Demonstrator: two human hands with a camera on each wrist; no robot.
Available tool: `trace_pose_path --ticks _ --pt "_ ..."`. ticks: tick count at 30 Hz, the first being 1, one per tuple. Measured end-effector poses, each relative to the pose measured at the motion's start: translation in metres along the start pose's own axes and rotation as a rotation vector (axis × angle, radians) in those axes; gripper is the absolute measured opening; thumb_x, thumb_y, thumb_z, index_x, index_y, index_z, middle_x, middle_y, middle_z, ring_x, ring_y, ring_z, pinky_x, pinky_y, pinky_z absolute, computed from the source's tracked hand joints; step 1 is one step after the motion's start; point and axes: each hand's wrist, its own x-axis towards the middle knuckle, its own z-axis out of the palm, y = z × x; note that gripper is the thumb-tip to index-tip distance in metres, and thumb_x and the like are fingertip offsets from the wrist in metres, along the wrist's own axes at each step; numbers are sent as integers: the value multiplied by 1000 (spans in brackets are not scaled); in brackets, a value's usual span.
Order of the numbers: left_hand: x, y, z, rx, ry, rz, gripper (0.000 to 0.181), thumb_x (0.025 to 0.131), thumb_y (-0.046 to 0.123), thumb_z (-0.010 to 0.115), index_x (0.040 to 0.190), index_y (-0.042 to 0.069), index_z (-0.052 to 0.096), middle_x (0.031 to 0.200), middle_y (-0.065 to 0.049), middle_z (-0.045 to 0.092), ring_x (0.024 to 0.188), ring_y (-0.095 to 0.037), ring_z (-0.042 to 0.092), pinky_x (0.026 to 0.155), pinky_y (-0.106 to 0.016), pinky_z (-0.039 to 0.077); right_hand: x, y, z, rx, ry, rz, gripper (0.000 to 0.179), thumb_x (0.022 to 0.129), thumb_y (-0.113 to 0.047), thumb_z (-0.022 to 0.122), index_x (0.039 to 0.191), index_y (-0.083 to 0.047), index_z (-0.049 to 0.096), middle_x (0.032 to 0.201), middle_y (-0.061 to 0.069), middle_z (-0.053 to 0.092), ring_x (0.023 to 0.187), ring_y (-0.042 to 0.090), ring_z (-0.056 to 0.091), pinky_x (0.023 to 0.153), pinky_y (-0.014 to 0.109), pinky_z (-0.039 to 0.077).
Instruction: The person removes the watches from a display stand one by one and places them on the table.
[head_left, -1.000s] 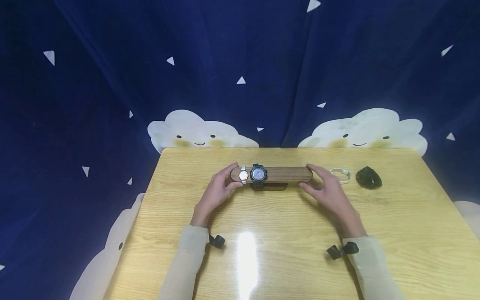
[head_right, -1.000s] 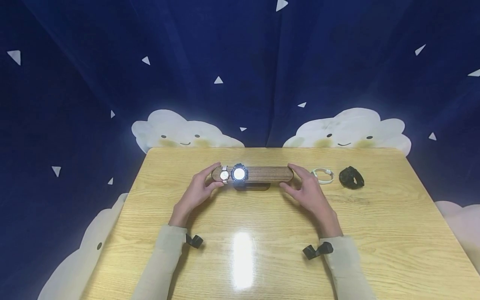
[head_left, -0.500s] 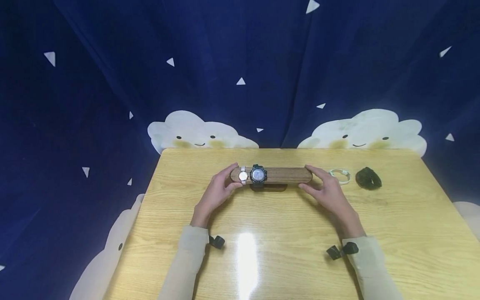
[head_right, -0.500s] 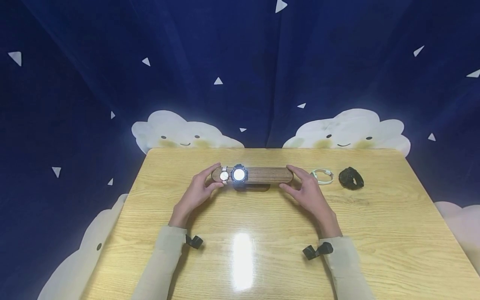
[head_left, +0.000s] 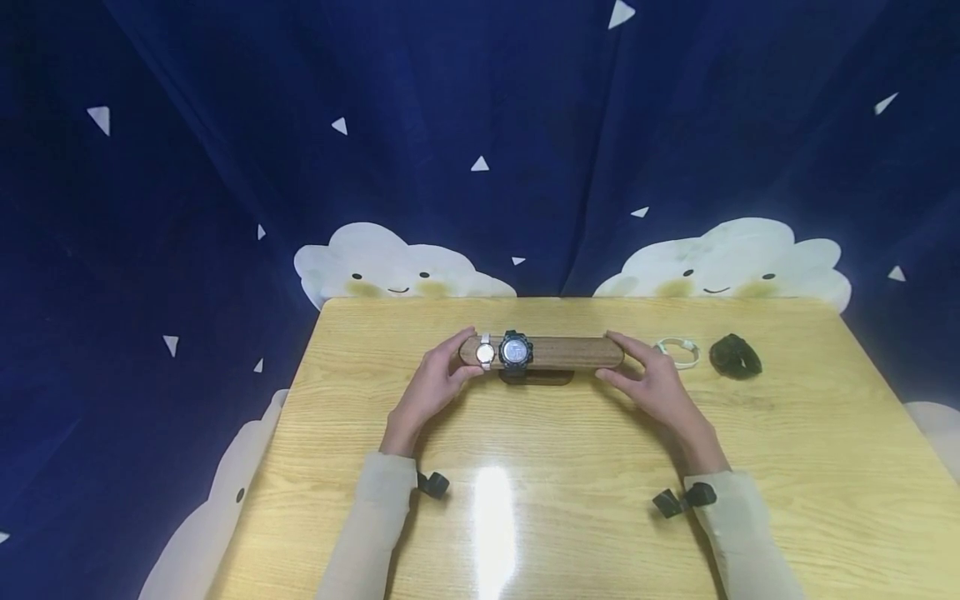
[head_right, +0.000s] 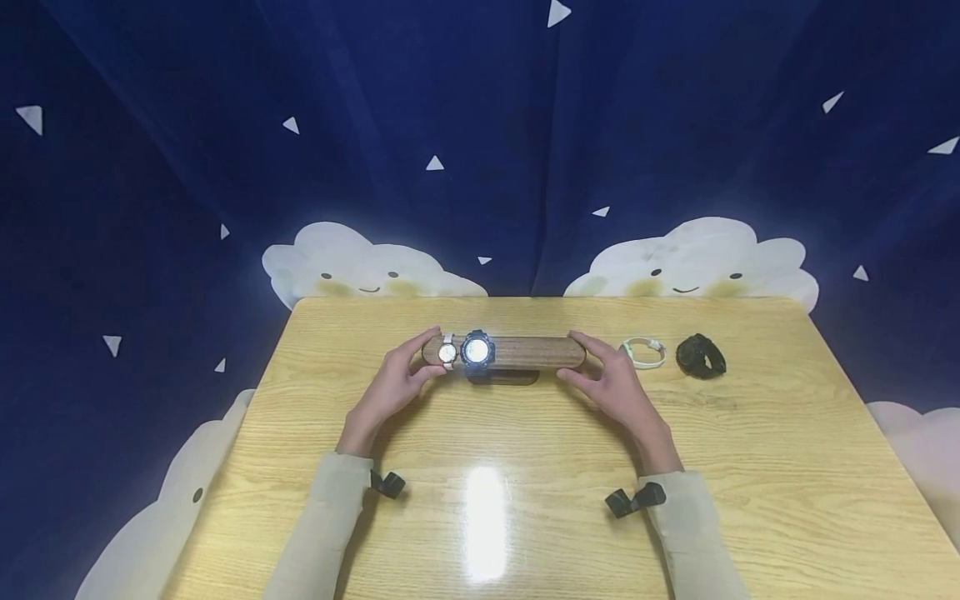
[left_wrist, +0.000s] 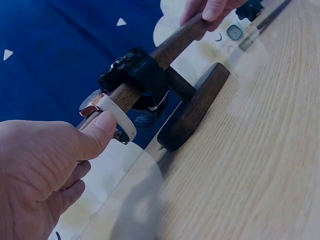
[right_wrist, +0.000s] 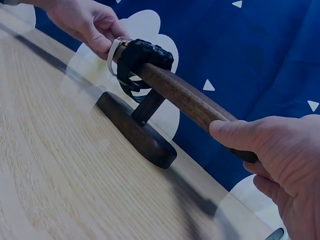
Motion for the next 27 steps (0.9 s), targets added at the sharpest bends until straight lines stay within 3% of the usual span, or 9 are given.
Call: trace_pose_path --ticks 18,27 --pt "1 4 -1 -3 -26 -13 69 95 22 78 156 12 48 154 -11 55 145 -27 49 124 -42 36 2 5 -6 11 -59 76 67 90 -17 85 150 -8 57 144 22 61 135 46 55 112 61 45" --pt "-1 5 -5 22 -28 -34 70 95 23 77 157 12 47 156 -11 53 147 -26 46 124 -41 35 13 6 -15 53 -138 77 65 88 -16 86 146 -6 60 143 22 62 138 46 52 115 62 40"
